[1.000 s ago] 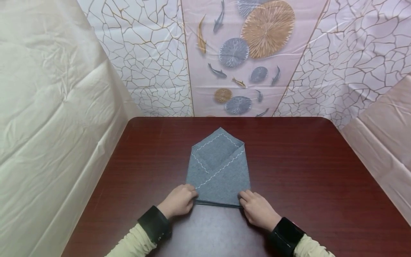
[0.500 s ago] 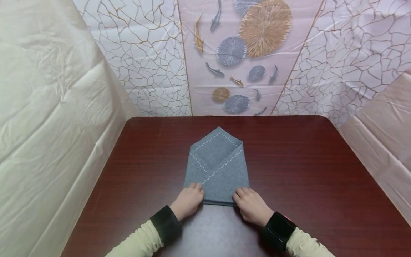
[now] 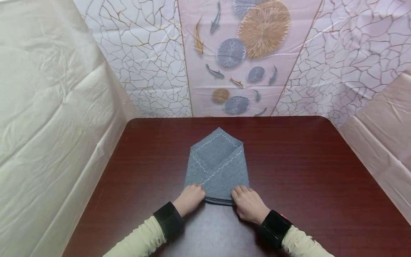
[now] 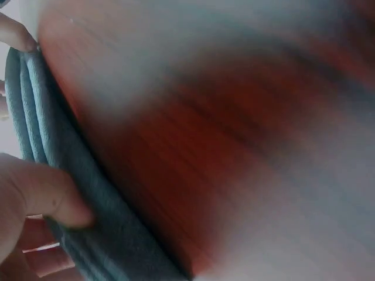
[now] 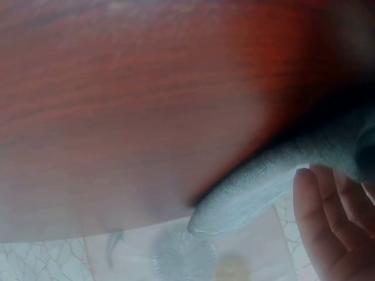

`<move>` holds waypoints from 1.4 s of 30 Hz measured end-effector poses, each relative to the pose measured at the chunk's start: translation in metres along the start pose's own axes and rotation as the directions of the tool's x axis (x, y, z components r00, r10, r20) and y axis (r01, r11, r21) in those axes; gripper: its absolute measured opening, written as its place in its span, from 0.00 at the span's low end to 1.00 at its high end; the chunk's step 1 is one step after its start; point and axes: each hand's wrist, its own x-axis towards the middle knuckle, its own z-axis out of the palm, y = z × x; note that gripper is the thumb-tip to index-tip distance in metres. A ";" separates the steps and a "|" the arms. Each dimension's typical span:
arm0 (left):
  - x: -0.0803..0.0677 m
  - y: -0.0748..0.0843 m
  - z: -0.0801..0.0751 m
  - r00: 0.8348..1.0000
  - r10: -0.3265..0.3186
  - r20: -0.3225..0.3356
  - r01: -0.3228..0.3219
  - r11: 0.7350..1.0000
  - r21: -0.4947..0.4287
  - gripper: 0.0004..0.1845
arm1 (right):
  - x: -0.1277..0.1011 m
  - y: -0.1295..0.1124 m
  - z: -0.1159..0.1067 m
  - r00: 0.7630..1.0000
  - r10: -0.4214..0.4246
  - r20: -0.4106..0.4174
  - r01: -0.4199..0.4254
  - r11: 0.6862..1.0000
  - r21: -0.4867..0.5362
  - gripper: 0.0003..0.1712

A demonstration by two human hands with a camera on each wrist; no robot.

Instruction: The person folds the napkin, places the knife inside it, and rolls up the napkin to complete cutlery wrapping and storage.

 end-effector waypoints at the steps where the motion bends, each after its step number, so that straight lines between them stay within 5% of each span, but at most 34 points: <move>1: 0.000 0.000 0.000 1.000 0.007 -0.003 -0.007 1.000 0.001 0.04 | 0.000 -0.001 0.001 1.000 0.000 -0.004 0.000 1.000 -0.008 0.11; 8: -0.002 -0.006 -0.003 0.999 0.033 0.013 -0.032 0.998 -0.045 0.06 | 0.003 -0.004 0.006 0.998 -0.038 -0.054 0.031 0.992 -0.121 0.05; 14: -0.001 -0.018 -0.005 0.998 -0.024 0.058 0.035 0.978 -0.206 0.06 | 0.005 0.003 0.004 0.999 0.029 -0.040 -0.027 0.999 0.032 0.07; 22: 0.002 -0.035 0.001 0.995 -0.062 0.076 0.088 0.904 -0.419 0.11 | 0.007 0.021 0.000 0.985 0.160 0.065 -0.172 0.929 0.328 0.15; 27: 0.007 -0.049 0.012 0.996 -0.084 0.039 0.091 0.836 -0.542 0.10 | 0.013 0.033 0.000 0.969 0.212 0.124 -0.245 0.869 0.429 0.12; 31: 0.011 -0.057 0.020 0.994 -0.111 -0.020 0.079 0.811 -0.580 0.06 | 0.018 0.043 0.004 0.963 0.250 0.102 -0.269 0.850 0.453 0.09; 34: 0.012 -0.059 0.023 0.991 -0.133 -0.017 0.099 0.814 -0.572 0.05 | 0.021 0.046 0.007 0.954 0.286 0.095 -0.298 0.848 0.439 0.08; 42: 0.015 -0.055 0.023 0.974 -0.220 0.053 0.221 0.879 -0.423 0.04 | 0.028 0.041 0.014 0.919 0.367 0.144 -0.394 0.854 0.339 0.05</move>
